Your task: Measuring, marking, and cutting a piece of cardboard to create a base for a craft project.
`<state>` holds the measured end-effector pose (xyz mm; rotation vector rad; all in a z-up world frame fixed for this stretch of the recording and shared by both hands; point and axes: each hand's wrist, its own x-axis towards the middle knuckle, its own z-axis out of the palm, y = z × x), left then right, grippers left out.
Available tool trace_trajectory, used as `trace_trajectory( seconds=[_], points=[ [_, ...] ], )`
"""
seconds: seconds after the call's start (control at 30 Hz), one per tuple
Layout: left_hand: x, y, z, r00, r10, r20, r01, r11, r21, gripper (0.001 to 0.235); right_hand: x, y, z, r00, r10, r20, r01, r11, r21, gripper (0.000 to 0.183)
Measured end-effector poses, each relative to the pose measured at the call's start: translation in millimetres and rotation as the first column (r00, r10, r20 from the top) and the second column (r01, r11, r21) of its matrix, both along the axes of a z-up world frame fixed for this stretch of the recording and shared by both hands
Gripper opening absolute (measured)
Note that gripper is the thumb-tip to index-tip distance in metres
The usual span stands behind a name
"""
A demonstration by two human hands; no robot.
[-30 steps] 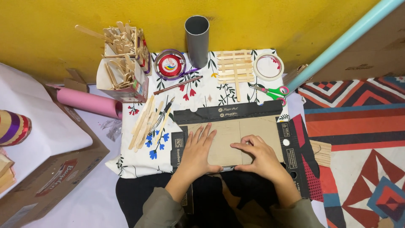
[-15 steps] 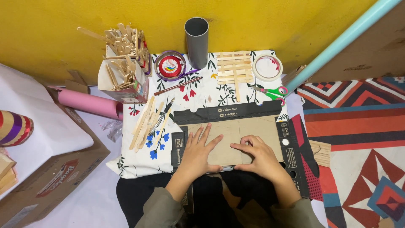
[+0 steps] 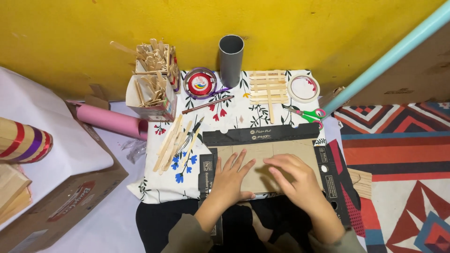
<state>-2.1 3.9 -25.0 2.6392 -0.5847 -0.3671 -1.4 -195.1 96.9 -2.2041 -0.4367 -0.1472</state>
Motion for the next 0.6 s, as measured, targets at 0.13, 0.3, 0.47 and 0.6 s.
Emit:
trace_trajectory(
  seconds=[0.13, 0.3, 0.47, 0.6],
  points=[
    [0.2, 2.1, -6.2, 0.999, -0.024, -0.043, 0.024, 1.0, 0.001, 0.111, 69.0, 78.5, -34.2, 0.976, 0.212, 0.043, -0.205, 0.969, -0.139, 0.022],
    [-4.6, 3.5, -0.6, 0.994, 0.05, 0.1, -0.031, 0.982, -0.184, 0.108, 142.6, 170.0, -117.0, 0.907, 0.338, 0.25, -0.182, 0.853, -0.49, 0.031],
    [-7.7, 0.4, -17.9, 0.997, 0.032, 0.069, -0.023, 0.991, -0.129, 0.101, 164.2, 171.3, -124.2, 0.855, 0.435, 0.283, -0.251, 0.824, -0.508, 0.019],
    [-9.5, -2.0, -7.8, 1.0, 0.029, 0.002, -0.029, 0.994, -0.105, 0.098, 163.2, 152.9, -104.9, 0.84, 0.386, 0.381, -0.228, 0.889, -0.398, 0.025]
  ],
)
